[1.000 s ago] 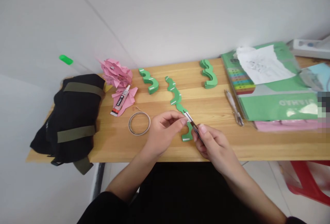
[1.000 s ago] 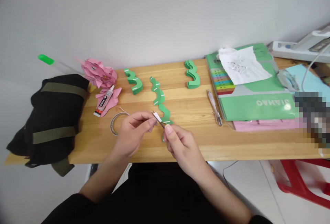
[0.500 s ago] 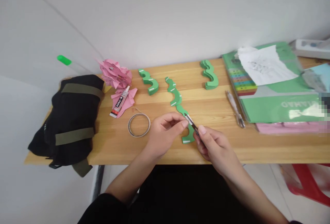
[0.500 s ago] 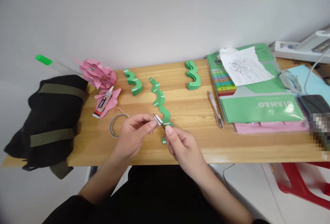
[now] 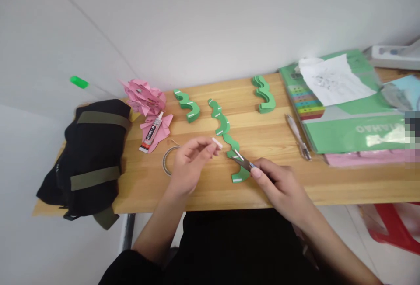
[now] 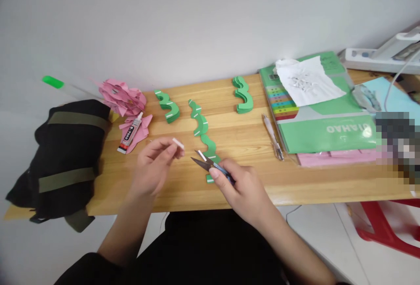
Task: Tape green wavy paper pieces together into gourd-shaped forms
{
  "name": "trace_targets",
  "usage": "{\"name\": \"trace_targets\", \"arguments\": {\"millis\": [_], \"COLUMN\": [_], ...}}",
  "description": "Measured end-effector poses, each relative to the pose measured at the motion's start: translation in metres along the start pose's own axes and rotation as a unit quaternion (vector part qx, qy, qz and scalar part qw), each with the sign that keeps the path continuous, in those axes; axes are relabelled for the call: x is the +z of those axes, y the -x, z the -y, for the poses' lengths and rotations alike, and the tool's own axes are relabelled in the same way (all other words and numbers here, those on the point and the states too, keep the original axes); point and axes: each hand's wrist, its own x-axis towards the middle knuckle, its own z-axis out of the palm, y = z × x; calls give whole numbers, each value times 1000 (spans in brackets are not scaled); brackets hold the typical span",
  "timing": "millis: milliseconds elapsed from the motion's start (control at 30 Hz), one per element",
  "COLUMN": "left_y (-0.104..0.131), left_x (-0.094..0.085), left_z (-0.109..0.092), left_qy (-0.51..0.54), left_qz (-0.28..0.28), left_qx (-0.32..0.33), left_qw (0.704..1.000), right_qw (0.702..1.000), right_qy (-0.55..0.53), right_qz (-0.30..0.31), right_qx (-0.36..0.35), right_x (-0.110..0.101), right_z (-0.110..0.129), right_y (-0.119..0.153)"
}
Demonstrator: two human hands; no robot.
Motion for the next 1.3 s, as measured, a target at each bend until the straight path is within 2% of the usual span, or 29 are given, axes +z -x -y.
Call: {"name": "trace_targets", "arguments": {"millis": [67, 200, 267, 467, 567, 667, 733, 833, 900, 967, 1033, 1167, 1233, 1300], "left_y": [-3, -7, -7, -7, -7, -6, -6, -5, -4, -4, -3, -2, 1, 4], "left_x": [-3, -2, -1, 1, 1, -1, -3, -6, -5, -2, 0, 2, 2, 3], "left_z": [-7, -21, -24, -19, -17, -16, -14, -6, 0, 5, 10, 19, 28, 40], "left_qy": [-94, -238, -269, -294, -294, -288, -263, -194, -155, -128, -112, -111, -149, -238], "left_qz": [10, 122, 144, 152, 149, 114, 77, 38, 27, 26, 32, 45, 30, 1], "left_qx": [20, -15, -11, 13, 11, 6, -9, -45, -66, -78, -85, -76, -43, 6], "left_qw": [995, 963, 952, 944, 944, 951, 962, 979, 985, 988, 990, 990, 987, 971], "right_qw": [996, 980, 972, 961, 960, 960, 970, 997, 988, 971, 966, 974, 976, 975], "right_qy": [79, 181, 208, 244, 259, 271, 236, 44, -116, -208, -229, -204, -189, -177], "right_qz": [20, 22, 15, 21, 38, 60, 58, 1, -39, -51, -43, -50, -63, -86], "right_qx": [-24, -81, -107, -128, -94, -33, 12, 65, 91, 108, 109, 91, 93, 107], "right_x": [-7, -15, -16, -14, -14, -16, -16, -11, -3, 5, 12, 16, 14, 11], "right_z": [1, 3, 3, 1, 1, -4, -11, -19, -18, -14, -8, -5, -10, -17], "right_y": [0, -1, -1, 0, -1, -4, -7, -15, -22, -28, -32, -37, -38, -40]}}
